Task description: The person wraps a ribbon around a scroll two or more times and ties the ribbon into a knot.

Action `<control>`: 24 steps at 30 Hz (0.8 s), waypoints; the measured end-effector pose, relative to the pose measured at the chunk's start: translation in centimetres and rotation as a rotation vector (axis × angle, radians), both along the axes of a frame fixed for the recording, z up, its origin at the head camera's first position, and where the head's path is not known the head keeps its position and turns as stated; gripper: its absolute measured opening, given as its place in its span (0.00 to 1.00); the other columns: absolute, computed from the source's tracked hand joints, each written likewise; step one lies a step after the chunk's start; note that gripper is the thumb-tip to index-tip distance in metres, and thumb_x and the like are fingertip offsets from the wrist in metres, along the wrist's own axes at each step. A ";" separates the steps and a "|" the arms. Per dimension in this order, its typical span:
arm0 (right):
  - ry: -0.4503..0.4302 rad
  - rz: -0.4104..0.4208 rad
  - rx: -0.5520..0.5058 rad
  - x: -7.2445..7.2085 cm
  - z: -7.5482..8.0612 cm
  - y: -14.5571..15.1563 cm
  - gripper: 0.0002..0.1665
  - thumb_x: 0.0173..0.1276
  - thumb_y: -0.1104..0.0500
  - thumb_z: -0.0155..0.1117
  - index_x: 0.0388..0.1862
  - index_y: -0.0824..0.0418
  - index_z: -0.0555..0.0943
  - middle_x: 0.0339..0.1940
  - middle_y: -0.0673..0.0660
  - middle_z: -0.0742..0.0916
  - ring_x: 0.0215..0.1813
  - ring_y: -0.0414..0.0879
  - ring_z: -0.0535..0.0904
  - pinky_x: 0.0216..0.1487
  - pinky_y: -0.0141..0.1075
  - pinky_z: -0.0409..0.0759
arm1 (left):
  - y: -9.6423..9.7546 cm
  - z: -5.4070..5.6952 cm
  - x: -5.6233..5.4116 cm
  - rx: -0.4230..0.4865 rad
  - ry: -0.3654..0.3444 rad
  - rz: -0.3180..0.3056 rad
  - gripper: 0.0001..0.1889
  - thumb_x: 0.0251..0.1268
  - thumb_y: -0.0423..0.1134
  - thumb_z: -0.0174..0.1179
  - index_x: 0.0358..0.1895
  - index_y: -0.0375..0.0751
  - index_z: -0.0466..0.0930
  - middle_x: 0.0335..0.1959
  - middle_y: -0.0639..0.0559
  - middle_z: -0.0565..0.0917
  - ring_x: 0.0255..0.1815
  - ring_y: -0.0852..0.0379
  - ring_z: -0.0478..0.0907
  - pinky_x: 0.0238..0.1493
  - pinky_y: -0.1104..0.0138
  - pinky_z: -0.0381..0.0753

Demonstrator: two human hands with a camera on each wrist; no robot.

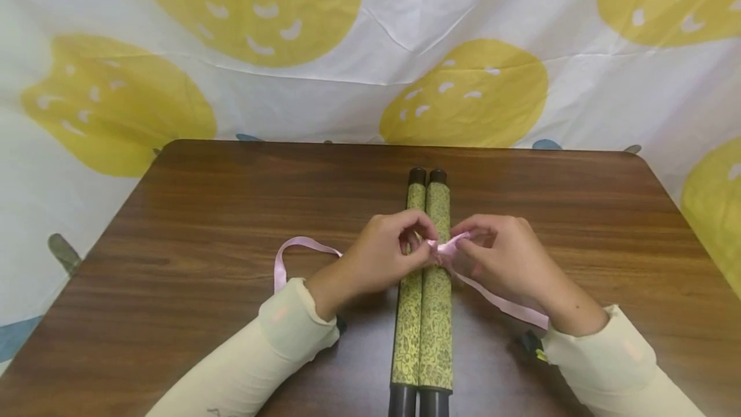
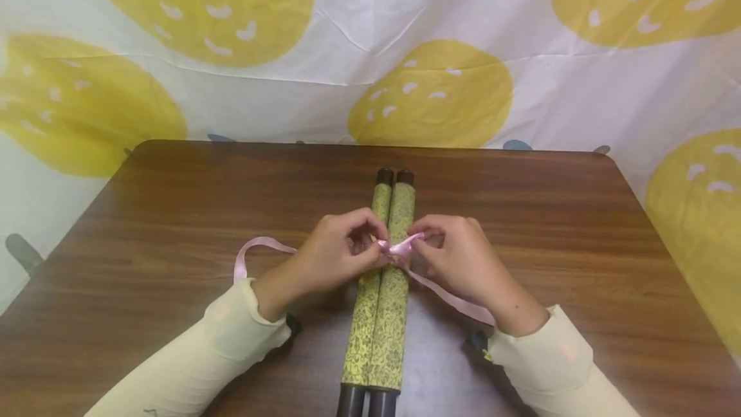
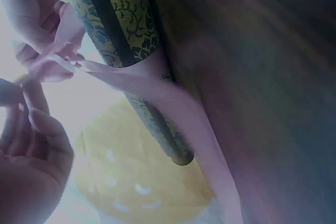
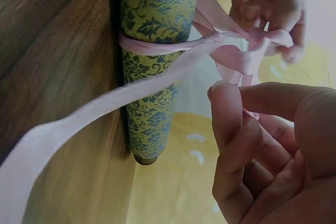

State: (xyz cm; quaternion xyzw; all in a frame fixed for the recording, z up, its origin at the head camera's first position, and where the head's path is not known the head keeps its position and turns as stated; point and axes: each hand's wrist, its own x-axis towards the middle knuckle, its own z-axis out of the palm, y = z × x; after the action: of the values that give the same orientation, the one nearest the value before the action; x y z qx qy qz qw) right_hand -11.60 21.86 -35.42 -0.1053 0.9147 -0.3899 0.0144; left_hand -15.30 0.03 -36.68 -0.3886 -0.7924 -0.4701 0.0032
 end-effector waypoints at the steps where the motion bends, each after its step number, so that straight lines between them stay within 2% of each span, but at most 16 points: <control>1: 0.005 -0.001 0.005 0.0 0.0 0.0 0.07 0.67 0.63 0.66 0.43 0.60 0.86 0.34 0.58 0.91 0.24 0.42 0.83 0.25 0.33 0.82 | 0.0 0.0 0.0 -0.024 0.013 0.012 0.07 0.60 0.28 0.63 0.41 0.39 0.83 0.31 0.52 0.85 0.26 0.65 0.75 0.26 0.75 0.77; 5: 0.019 -0.014 0.019 -0.1 -0.1 0.0 0.04 0.67 0.64 0.65 0.37 0.58 0.85 0.29 0.57 0.90 0.24 0.41 0.82 0.26 0.33 0.81 | -0.1 0.0 -0.1 -0.116 0.086 0.046 0.06 0.61 0.30 0.64 0.39 0.41 0.86 0.30 0.54 0.85 0.25 0.65 0.74 0.26 0.77 0.75; 7: 0.007 -0.019 0.002 -0.3 -0.2 0.1 0.03 0.67 0.64 0.64 0.37 0.59 0.85 0.30 0.58 0.90 0.22 0.42 0.82 0.24 0.33 0.80 | -0.3 0.1 -0.1 -0.107 0.068 0.050 0.04 0.60 0.30 0.65 0.36 0.42 0.87 0.27 0.54 0.85 0.24 0.64 0.74 0.25 0.76 0.75; 11: -0.030 -0.020 -0.038 -0.5 -0.2 0.4 0.04 0.67 0.65 0.62 0.37 0.60 0.83 0.35 0.60 0.89 0.19 0.43 0.81 0.23 0.34 0.79 | -0.7 0.2 0.3 -0.012 -0.029 0.020 0.04 0.57 0.30 0.67 0.34 0.42 0.85 0.26 0.53 0.83 0.24 0.64 0.75 0.25 0.74 0.77; 14: -0.054 -0.003 -0.057 -0.8 -0.1 0.5 0.04 0.66 0.67 0.62 0.38 0.61 0.83 0.36 0.61 0.89 0.20 0.45 0.82 0.24 0.34 0.80 | -0.9 0.2 0.6 0.044 -0.070 -0.043 0.04 0.57 0.31 0.68 0.35 0.41 0.85 0.27 0.52 0.83 0.24 0.66 0.74 0.25 0.72 0.77; 17: -0.082 0.009 -0.090 -1.1 0.0 0.7 0.06 0.65 0.69 0.61 0.39 0.63 0.82 0.38 0.62 0.90 0.20 0.47 0.83 0.23 0.37 0.82 | -1.2 0.3 0.9 0.076 -0.142 -0.122 0.04 0.58 0.29 0.66 0.35 0.41 0.84 0.27 0.50 0.83 0.24 0.68 0.73 0.24 0.72 0.76; 21: -0.126 0.022 -0.169 -1.5 0.0 1.2 0.07 0.64 0.70 0.60 0.41 0.64 0.80 0.40 0.62 0.89 0.20 0.49 0.82 0.21 0.40 0.82 | -1.4 0.6 1.0 0.069 -0.279 -0.213 0.05 0.60 0.26 0.61 0.37 0.38 0.81 0.29 0.48 0.81 0.21 0.68 0.68 0.22 0.74 0.69; 24: -0.162 0.044 -0.241 -1.8 0.2 1.5 0.08 0.66 0.70 0.59 0.43 0.67 0.78 0.36 0.63 0.88 0.20 0.49 0.81 0.21 0.40 0.81 | -1.8 0.8 0.9 0.034 -0.361 -0.249 0.04 0.63 0.26 0.59 0.38 0.36 0.80 0.35 0.46 0.81 0.20 0.66 0.66 0.23 0.75 0.67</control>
State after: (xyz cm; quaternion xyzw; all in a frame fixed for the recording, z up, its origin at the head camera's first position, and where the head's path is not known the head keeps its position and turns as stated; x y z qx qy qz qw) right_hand -13.41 23.38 -35.23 -0.0943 0.8546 -0.5036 0.0841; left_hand -14.44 -1.75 -35.84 -0.3928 -0.7181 -0.5421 -0.1901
